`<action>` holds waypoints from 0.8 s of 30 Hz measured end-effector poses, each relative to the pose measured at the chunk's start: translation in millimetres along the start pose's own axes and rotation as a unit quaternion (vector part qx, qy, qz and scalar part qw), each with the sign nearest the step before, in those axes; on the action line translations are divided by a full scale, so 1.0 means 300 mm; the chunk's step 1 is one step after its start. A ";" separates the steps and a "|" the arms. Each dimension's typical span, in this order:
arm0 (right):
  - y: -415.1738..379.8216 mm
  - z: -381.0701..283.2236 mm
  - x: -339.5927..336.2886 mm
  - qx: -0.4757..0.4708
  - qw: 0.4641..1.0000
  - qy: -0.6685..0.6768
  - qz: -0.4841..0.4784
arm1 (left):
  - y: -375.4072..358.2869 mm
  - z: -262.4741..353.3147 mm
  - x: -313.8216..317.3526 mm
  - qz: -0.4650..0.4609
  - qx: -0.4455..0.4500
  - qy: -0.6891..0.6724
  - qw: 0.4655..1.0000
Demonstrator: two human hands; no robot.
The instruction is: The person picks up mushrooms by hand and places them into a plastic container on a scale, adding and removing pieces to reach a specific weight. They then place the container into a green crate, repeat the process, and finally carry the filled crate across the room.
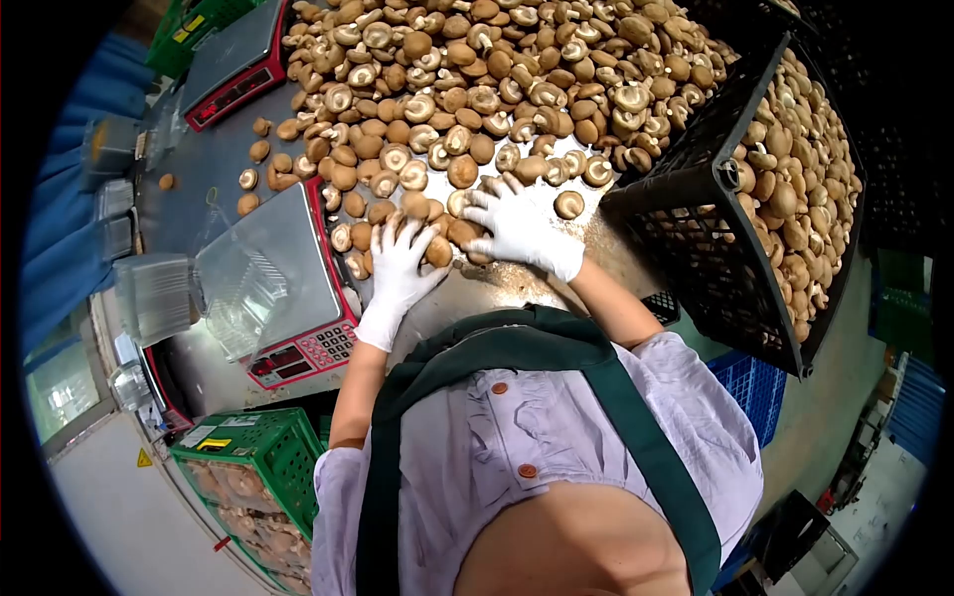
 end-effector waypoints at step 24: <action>-0.267 -0.003 0.029 0.258 0.962 0.047 0.080 | -0.187 0.036 0.028 -0.003 -0.123 0.015 0.992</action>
Point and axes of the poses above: each hand's wrist, its own y-axis towards the middle knuckle, its own x-axis out of the palm, z = x × y, the point moved 2 cm from there along y, towards the middle knuckle, and after that the axes turned 4 degrees about y, right-handed, at the moved point
